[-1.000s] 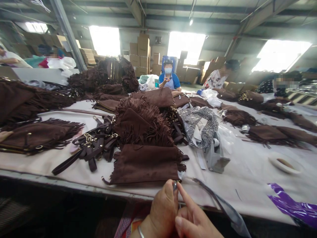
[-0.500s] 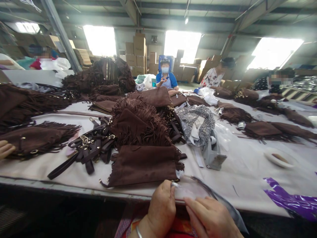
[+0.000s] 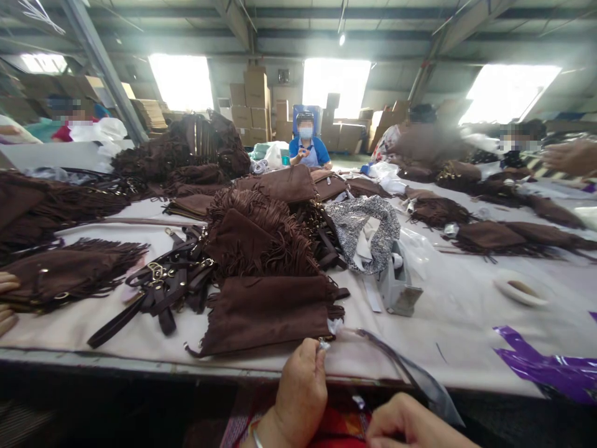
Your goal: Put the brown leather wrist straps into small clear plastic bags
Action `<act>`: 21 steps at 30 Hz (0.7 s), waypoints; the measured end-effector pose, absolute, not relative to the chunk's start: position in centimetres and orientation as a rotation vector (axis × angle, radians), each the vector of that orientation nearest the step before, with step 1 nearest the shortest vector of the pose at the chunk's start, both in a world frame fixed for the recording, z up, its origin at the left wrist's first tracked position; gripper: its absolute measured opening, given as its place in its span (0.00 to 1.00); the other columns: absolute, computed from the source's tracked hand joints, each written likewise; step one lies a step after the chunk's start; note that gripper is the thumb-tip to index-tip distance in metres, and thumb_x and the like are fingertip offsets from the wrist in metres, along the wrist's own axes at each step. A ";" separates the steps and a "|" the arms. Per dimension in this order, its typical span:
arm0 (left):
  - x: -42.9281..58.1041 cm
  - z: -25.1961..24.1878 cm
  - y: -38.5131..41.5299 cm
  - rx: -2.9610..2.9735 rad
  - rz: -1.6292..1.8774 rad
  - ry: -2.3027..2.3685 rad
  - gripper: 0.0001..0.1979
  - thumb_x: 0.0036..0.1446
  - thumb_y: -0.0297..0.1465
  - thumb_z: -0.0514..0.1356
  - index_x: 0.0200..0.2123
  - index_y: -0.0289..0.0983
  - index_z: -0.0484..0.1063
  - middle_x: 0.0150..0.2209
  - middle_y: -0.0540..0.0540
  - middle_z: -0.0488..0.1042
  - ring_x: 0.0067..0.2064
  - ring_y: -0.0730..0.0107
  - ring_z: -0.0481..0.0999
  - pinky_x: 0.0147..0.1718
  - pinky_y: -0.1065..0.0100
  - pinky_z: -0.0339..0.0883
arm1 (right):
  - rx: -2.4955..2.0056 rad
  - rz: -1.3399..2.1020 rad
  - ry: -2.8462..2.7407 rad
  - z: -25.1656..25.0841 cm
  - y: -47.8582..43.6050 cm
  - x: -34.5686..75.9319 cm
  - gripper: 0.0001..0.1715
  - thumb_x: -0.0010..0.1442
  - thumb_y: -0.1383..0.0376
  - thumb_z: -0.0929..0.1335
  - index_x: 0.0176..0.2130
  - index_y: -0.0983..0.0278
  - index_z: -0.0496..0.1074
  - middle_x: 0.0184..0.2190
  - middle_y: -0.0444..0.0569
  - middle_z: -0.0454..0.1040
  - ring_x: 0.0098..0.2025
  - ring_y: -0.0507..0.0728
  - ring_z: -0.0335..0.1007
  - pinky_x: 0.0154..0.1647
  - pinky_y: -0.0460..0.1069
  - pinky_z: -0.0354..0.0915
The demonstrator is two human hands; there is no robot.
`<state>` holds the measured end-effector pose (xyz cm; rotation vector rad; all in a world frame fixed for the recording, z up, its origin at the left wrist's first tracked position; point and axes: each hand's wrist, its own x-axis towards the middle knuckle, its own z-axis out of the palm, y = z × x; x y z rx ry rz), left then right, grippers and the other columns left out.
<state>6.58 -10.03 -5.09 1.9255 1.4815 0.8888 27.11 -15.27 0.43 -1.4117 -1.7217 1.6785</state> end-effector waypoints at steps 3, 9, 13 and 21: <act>6.6 -4.7 -10.0 1.920 0.923 1.471 0.11 0.66 0.32 0.47 0.38 0.40 0.68 0.35 0.44 0.76 0.37 0.62 0.76 0.39 0.64 0.66 | -1.469 1.448 -1.807 0.8 -15.2 28.2 0.13 0.53 0.56 0.70 0.25 0.61 0.78 0.22 0.44 0.73 0.26 0.53 0.65 0.28 0.45 0.61; 6.7 -3.5 -9.7 1.855 0.947 1.454 0.09 0.66 0.33 0.48 0.37 0.40 0.67 0.34 0.46 0.75 0.36 0.64 0.75 0.38 0.65 0.65 | -1.577 1.369 -1.492 0.9 -11.0 26.1 0.20 0.62 0.55 0.64 0.45 0.65 0.75 0.19 0.41 0.68 0.21 0.51 0.62 0.25 0.46 0.58; 6.2 -2.9 -9.5 1.791 0.921 1.479 0.10 0.66 0.34 0.48 0.37 0.40 0.67 0.34 0.46 0.75 0.36 0.64 0.74 0.38 0.65 0.64 | -1.420 1.544 -1.293 -0.3 -9.3 23.0 0.18 0.58 0.55 0.67 0.42 0.66 0.72 0.21 0.39 0.69 0.18 0.47 0.58 0.22 0.44 0.53; 6.3 -2.8 -9.7 1.688 0.916 1.486 0.10 0.64 0.35 0.49 0.36 0.39 0.68 0.33 0.45 0.75 0.35 0.63 0.74 0.36 0.65 0.62 | -1.329 1.768 -0.916 -2.6 -10.1 21.5 0.22 0.51 0.50 0.70 0.32 0.65 0.66 0.20 0.39 0.68 0.15 0.43 0.47 0.16 0.43 0.38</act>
